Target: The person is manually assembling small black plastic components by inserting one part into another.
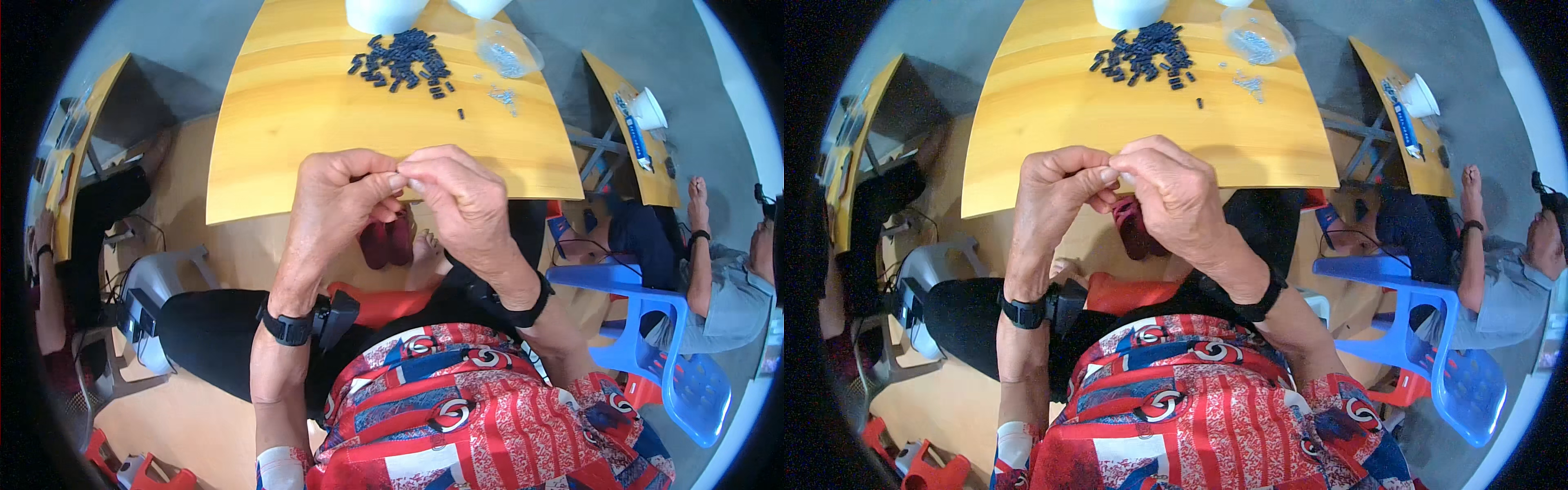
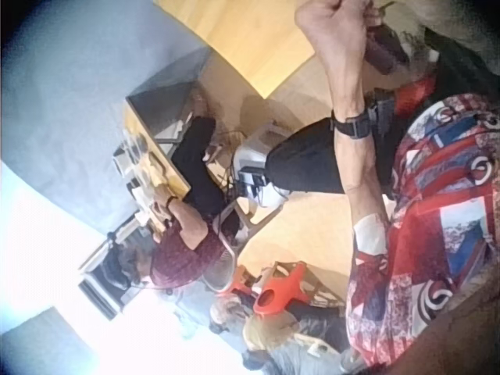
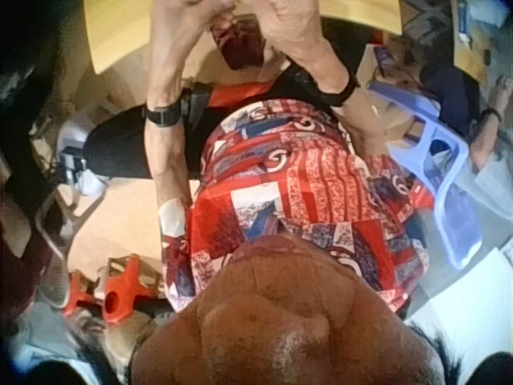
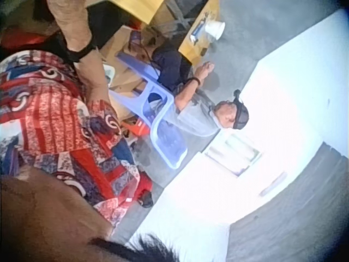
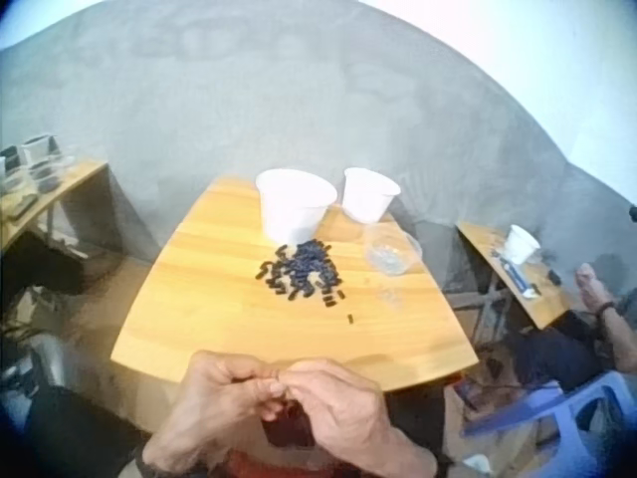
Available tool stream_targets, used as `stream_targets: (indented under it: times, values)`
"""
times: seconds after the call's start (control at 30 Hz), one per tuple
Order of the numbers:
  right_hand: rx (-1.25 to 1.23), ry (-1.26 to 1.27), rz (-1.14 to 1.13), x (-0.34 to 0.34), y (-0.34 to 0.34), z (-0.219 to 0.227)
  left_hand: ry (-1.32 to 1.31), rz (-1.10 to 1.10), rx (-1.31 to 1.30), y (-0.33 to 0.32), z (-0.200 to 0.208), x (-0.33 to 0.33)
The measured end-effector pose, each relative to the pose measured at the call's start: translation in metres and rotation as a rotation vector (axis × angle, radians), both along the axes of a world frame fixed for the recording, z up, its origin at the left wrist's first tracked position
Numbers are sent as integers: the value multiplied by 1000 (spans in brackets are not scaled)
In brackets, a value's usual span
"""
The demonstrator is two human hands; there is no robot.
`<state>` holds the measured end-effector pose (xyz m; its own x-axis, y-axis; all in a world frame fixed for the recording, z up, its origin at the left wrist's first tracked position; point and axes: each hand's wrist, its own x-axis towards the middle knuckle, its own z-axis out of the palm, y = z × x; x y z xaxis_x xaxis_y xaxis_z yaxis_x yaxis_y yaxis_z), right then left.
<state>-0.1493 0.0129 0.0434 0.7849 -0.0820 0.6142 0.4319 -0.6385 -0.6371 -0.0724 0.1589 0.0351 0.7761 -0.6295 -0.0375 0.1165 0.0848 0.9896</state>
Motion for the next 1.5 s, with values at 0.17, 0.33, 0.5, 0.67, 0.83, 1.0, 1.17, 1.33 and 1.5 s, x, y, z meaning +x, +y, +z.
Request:
stream_targets:
  times: [0.17, 0.33, 0.5, 0.67, 0.83, 1.0, 1.17, 1.33, 1.5]
  values:
    - [87, 18, 25, 2, -1, -13, 56, 11, -36, 1, -11, 1]
    - [186, 59, -40, 0, -5, -14, 108, -16, -54, -4, -7, 0]
    - [495, 323, 15, 0, -14, 5, 106, -74, -151, -6, -6, 1]
    - [566, 405, 98, 2, -20, 7, 36, -79, -178, -6, -12, 0]
    - [601, 434, 102, 1, -16, 9, -16, -54, -173, -5, -12, -2]
    - [563, 459, 123, 1, -18, 11, -99, -37, -83, -5, -10, -3]
    - [534, 456, 150, 0, -21, 11, -219, -30, -83, -5, -9, -6]
    - [541, 448, 204, 0, -25, 9, -307, -19, -83, -3, -6, -8]
    - [702, 435, 207, -1, -21, 6, -254, -22, -143, -1, -3, -8]
